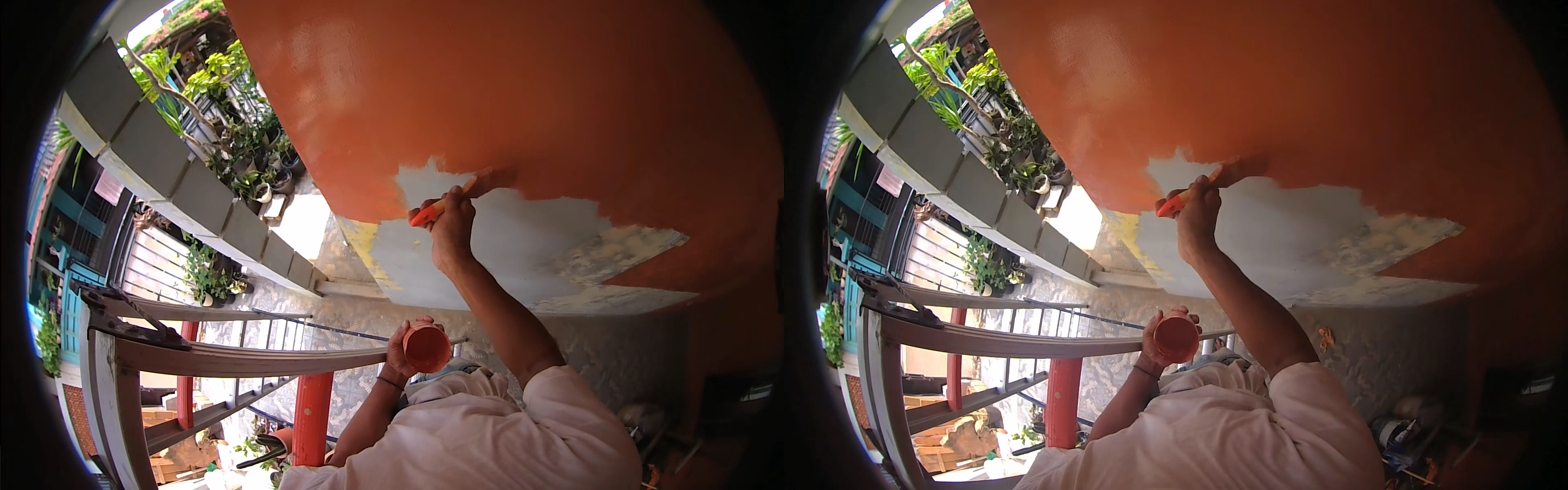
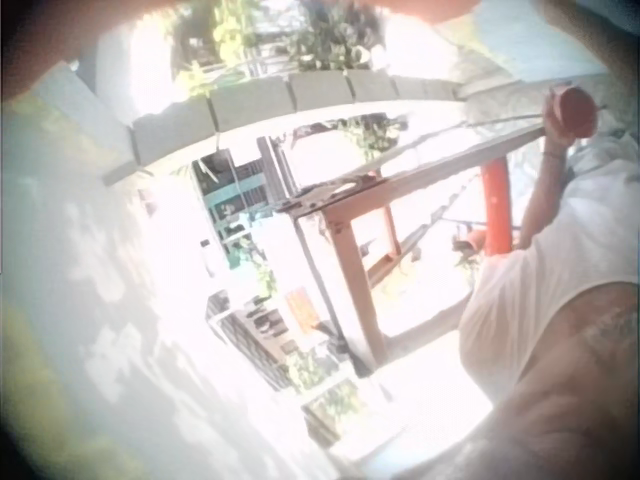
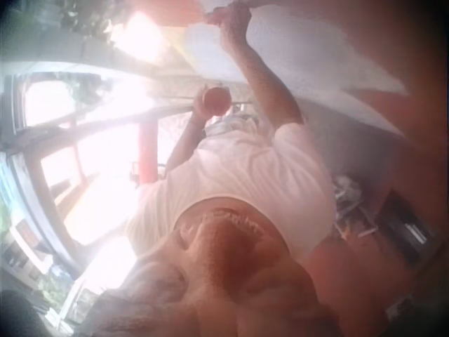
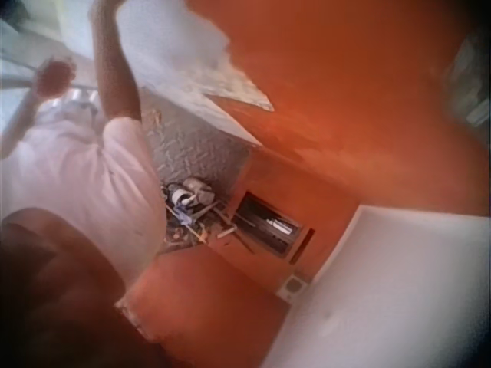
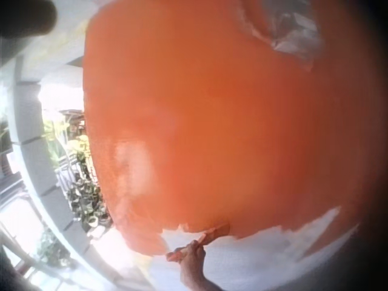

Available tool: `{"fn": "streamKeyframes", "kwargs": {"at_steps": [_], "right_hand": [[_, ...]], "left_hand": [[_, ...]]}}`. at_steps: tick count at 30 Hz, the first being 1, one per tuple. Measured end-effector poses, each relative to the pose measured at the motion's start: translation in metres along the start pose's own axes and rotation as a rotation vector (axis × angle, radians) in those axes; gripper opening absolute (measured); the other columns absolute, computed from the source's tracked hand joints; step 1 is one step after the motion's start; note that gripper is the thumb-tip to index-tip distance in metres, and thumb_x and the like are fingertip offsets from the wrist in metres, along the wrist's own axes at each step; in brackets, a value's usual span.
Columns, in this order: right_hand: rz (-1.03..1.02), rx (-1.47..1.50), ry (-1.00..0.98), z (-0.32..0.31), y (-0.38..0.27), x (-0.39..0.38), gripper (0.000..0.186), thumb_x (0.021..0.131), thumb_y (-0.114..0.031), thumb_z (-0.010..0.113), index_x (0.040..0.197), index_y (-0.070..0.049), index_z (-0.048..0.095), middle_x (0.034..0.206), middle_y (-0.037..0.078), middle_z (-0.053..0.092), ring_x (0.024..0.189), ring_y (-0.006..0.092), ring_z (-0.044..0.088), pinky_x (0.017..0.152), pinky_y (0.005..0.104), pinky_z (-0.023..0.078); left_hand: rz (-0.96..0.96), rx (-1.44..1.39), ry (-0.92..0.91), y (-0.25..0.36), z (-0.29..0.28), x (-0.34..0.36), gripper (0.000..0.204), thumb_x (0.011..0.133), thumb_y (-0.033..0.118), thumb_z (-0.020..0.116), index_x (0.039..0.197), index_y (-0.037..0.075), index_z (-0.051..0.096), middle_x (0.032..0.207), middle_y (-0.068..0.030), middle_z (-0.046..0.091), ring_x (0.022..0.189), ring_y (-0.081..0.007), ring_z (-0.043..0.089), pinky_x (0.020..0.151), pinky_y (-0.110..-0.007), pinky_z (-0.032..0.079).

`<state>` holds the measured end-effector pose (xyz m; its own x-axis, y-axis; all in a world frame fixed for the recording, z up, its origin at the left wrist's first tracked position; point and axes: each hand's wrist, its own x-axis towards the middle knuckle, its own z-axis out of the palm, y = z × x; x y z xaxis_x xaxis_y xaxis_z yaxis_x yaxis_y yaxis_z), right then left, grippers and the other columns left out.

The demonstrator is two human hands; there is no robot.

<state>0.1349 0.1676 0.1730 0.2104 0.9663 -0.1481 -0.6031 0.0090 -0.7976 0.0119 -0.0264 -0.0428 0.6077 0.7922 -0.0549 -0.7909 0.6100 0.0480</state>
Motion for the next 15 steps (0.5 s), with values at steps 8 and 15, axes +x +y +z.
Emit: {"fn": "streamKeyframes", "kwargs": {"at_steps": [8, 15], "right_hand": [[0.267, -0.092, -0.213, 0.052, 0.039, -0.025, 0.035, 0.119, -0.039, 0.042, 0.108, -0.005, 0.047, 0.082, 0.012, 0.064, 0.061, 0.0281, 0.068, 0.062, 0.0441, 0.06], [0.646, 0.027, -0.523, 0.024, -0.011, -0.028, 0.033, 0.116, -0.036, 0.053, 0.1, -0.006, 0.055, 0.061, -0.002, 0.049, 0.043, 0.0112, 0.048, 0.042, 0.0301, 0.039]], "left_hand": [[0.001, -0.085, -0.018, -0.003, -0.005, 0.002, 0.057, 0.108, 0.052, 0.061, 0.141, 0.006, 0.058, 0.142, -0.0229, 0.064, 0.131, -0.0417, 0.066, 0.107, -0.061, 0.058], [0.029, -0.054, 0.036, -0.003, -0.007, 0.003, 0.059, 0.107, 0.055, 0.062, 0.141, 0.007, 0.058, 0.14, -0.0225, 0.062, 0.129, -0.0421, 0.065, 0.101, -0.057, 0.063]]}}
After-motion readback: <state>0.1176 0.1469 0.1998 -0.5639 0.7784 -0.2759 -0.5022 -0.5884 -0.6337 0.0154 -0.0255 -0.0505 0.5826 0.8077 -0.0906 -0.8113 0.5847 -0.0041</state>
